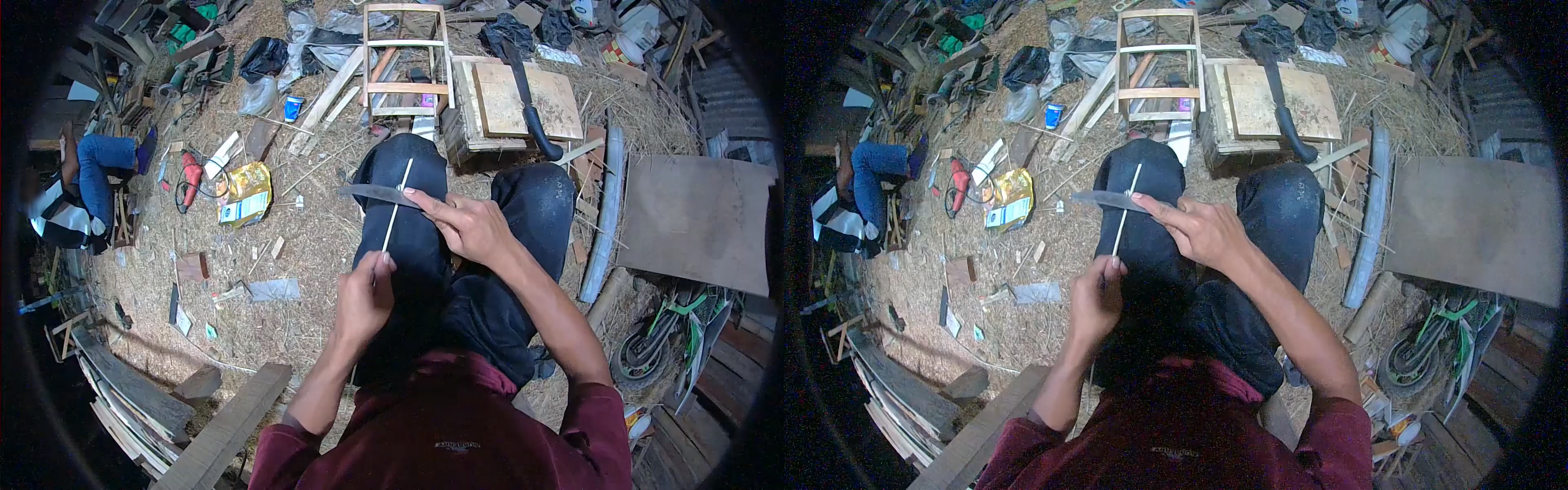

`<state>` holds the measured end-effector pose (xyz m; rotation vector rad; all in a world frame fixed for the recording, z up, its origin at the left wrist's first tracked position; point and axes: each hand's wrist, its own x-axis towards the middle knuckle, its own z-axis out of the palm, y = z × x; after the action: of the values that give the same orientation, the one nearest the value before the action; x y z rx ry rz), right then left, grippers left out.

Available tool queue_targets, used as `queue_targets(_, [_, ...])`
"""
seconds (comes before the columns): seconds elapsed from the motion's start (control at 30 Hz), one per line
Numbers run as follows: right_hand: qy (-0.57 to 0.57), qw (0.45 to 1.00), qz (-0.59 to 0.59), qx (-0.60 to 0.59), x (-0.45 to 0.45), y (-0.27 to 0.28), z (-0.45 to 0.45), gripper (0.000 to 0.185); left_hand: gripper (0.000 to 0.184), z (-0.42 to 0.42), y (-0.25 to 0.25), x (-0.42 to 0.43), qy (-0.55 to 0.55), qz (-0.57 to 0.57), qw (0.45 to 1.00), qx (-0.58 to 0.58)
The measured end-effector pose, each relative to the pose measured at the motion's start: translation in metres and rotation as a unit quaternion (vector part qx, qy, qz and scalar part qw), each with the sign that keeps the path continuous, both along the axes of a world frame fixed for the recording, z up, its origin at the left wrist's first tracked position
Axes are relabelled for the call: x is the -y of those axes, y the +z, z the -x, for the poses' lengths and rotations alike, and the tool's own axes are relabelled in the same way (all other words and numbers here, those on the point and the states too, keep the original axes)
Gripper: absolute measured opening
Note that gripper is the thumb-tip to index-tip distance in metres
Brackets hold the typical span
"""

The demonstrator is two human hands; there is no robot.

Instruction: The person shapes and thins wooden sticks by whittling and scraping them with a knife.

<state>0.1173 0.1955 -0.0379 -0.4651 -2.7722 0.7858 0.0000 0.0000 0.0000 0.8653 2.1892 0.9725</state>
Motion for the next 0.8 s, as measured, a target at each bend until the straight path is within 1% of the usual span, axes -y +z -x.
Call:
queue_targets(0.07, [-0.014, 1.0, -0.004, -0.007, 0.0, 0.001, 0.002, 0.058, 0.021, -0.006, 0.002, 0.012, 0.011, 0.002, 1.0, -0.005])
queue_targets(0.17, [-0.066, 0.995, 0.009, -0.075, -0.011, -0.008, 0.004, 0.057, 0.02, -0.022, -0.003, 0.036, -0.002, 0.005, 1.0, -0.004])
queue_targets(0.2, [-0.064, 0.997, 0.007, -0.051, -0.013, -0.001, 0.004, 0.055, 0.02, -0.023, -0.004, 0.038, 0.006, 0.006, 1.0, 0.004])
queue_targets(0.27, [-0.054, 0.994, 0.057, -0.081, -0.01, -0.002, 0.001, 0.053, 0.018, -0.026, -0.002, 0.045, 0.022, 0.013, 0.999, 0.024])
queue_targets(0.3, [-0.044, 0.991, 0.079, -0.098, -0.01, -0.002, 0.003, 0.053, 0.019, -0.023, -0.001, 0.039, 0.012, -0.009, 1.0, 0.014])
queue_targets(0.37, [-0.009, 0.983, 0.118, -0.138, -0.009, -0.001, 0.005, 0.051, 0.02, -0.006, 0.001, 0.013, -0.008, -0.056, 0.998, -0.004])
queue_targets(0.4, [0.01, 0.978, 0.137, -0.157, -0.008, -0.001, 0.005, 0.051, 0.021, 0.001, 0.005, -0.003, -0.004, -0.044, 0.999, -0.004])
queue_targets(0.47, [0.033, 0.99, 0.093, -0.1, -0.004, 0.003, 0.002, 0.051, 0.023, 0.012, 0.015, -0.035, 0.003, -0.018, 1.0, -0.002])
queue_targets(0.5, [0.042, 0.994, 0.071, -0.071, -0.003, 0.005, 0.0, 0.05, 0.024, 0.018, 0.011, -0.044, -0.005, -0.026, 0.999, -0.021])
queue_targets(0.57, [0.027, 0.993, 0.081, -0.08, 0.0, 0.003, 0.002, 0.05, 0.026, 0.023, 0.001, -0.054, -0.024, -0.039, 0.997, -0.058])
queue_targets(0.63, [0.007, 0.991, 0.096, -0.095, -0.002, 0.003, 0.004, 0.05, 0.023, 0.022, 0.004, -0.054, -0.03, -0.031, 0.996, -0.08])
queue_targets(0.67, [0.007, 0.996, 0.069, -0.051, -0.003, 0.007, 0.003, 0.049, 0.022, 0.021, 0.001, -0.051, -0.031, -0.036, 0.994, -0.095])
queue_targets(0.7, [-0.005, 0.997, 0.059, -0.054, -0.004, 0.005, 0.002, 0.049, 0.022, 0.02, -0.001, -0.049, -0.032, -0.044, 0.992, -0.11])
queue_targets(0.77, [-0.025, 0.997, 0.038, -0.06, -0.007, -0.002, -0.001, 0.049, 0.02, 0.014, -0.001, -0.04, -0.036, -0.003, 0.994, -0.102])
queue_targets(0.8, [-0.064, 0.995, 0.041, -0.071, -0.014, -0.003, -0.001, 0.049, 0.019, 0.006, 0.002, -0.03, -0.038, 0.01, 0.994, -0.104])
